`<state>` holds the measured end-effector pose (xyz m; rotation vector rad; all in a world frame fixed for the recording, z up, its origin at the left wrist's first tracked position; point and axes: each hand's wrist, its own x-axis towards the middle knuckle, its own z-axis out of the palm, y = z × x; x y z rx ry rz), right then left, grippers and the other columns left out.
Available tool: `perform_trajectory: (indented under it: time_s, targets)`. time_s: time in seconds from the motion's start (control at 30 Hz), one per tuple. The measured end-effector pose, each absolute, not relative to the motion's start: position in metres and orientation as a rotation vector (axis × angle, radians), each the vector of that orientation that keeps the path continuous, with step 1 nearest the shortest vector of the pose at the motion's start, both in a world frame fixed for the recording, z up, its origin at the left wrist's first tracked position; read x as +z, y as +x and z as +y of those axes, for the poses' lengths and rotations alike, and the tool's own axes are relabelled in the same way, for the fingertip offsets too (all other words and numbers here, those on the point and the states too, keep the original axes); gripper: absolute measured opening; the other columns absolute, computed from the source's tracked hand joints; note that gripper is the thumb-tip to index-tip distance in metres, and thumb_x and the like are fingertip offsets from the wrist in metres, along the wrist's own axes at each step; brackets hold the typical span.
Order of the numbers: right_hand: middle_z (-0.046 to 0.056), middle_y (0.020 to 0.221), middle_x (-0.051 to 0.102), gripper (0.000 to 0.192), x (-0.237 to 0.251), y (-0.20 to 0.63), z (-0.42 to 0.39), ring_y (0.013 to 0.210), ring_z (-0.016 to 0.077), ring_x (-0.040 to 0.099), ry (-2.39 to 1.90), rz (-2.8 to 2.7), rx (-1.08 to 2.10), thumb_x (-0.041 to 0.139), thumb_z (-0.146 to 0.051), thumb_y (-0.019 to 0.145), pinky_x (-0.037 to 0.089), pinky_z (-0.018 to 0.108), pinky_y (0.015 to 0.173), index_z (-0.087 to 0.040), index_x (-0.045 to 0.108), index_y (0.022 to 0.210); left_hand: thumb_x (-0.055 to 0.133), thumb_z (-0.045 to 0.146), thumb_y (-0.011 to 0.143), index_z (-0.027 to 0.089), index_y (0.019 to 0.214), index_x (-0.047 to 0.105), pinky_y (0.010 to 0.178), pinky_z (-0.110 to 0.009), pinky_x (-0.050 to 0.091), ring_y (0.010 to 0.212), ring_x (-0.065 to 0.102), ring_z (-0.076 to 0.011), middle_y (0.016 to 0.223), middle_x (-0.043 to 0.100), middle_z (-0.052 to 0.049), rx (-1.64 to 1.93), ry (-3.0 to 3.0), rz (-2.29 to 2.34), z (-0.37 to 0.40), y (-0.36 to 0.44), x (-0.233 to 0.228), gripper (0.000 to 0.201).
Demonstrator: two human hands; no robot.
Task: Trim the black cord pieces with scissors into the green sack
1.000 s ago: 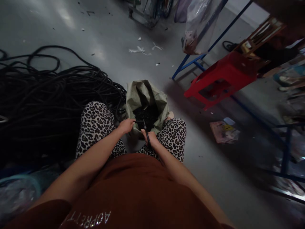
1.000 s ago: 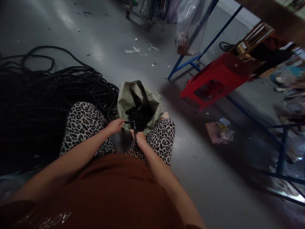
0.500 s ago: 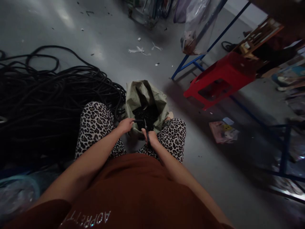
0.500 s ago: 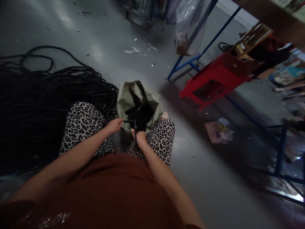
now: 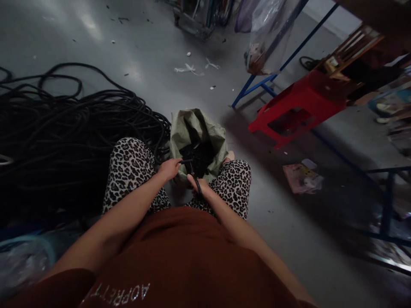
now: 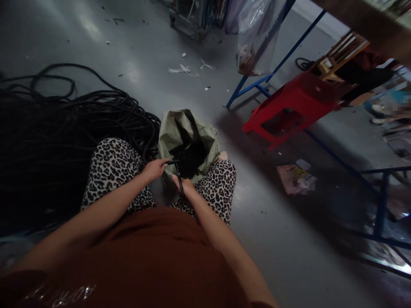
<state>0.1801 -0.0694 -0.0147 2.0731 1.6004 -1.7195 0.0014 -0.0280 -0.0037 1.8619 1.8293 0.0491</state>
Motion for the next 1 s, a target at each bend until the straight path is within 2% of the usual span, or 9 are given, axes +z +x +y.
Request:
perform_trajectory:
  time_s: [0.3,0.5,0.73,1.0]
  targets:
    - [0.012,0.058,0.065,0.074,-0.0121,0.1796,-0.0680,0.055,0.0203,0.063,2.059,1.529,-1.803,0.036,-0.072,0.079,0.051,0.028,0.058,-0.006,0.070,0.078,0.039,0.030,0.088,0.027,0.121,0.057,0.084,-0.028,0.044,0.098,0.059,-0.0199,0.110,0.063,-0.006,-0.034,1.965,1.737,-0.0318,0.0022,-0.0061,0.038]
    - [0.013,0.059,0.064,0.074,-0.0112,0.1784,-0.0675,0.065,0.0220,0.066,2.085,1.550,-1.774,0.036,-0.072,0.079,0.052,0.028,0.064,-0.006,0.068,0.075,0.039,0.030,0.088,0.028,0.120,0.058,0.081,-0.027,0.044,0.095,0.060,-0.0191,0.105,0.064,-0.005,-0.070,1.995,1.713,-0.0339,0.0029,-0.0052,0.037]
    - [0.014,0.061,0.065,0.078,-0.0120,0.1775,-0.0674,0.067,0.0234,0.067,2.093,1.478,-1.780,0.035,-0.076,0.077,0.054,0.030,0.065,-0.005,0.067,0.078,0.039,0.030,0.088,0.028,0.120,0.058,0.080,-0.027,0.045,0.093,0.061,-0.0197,0.105,0.064,-0.006,-0.122,2.004,1.695,-0.0343,0.0039,-0.0046,0.038]
    - [0.011,0.062,0.063,0.084,-0.0162,0.1776,-0.0684,0.051,0.0196,0.062,2.064,1.334,-1.897,0.033,-0.080,0.073,0.054,0.030,0.052,-0.004,0.065,0.091,0.039,0.029,0.088,0.030,0.121,0.057,0.082,-0.025,0.044,0.096,0.061,-0.0177,0.106,0.065,-0.004,-0.168,2.068,1.649,-0.0348,0.0045,-0.0008,0.038]
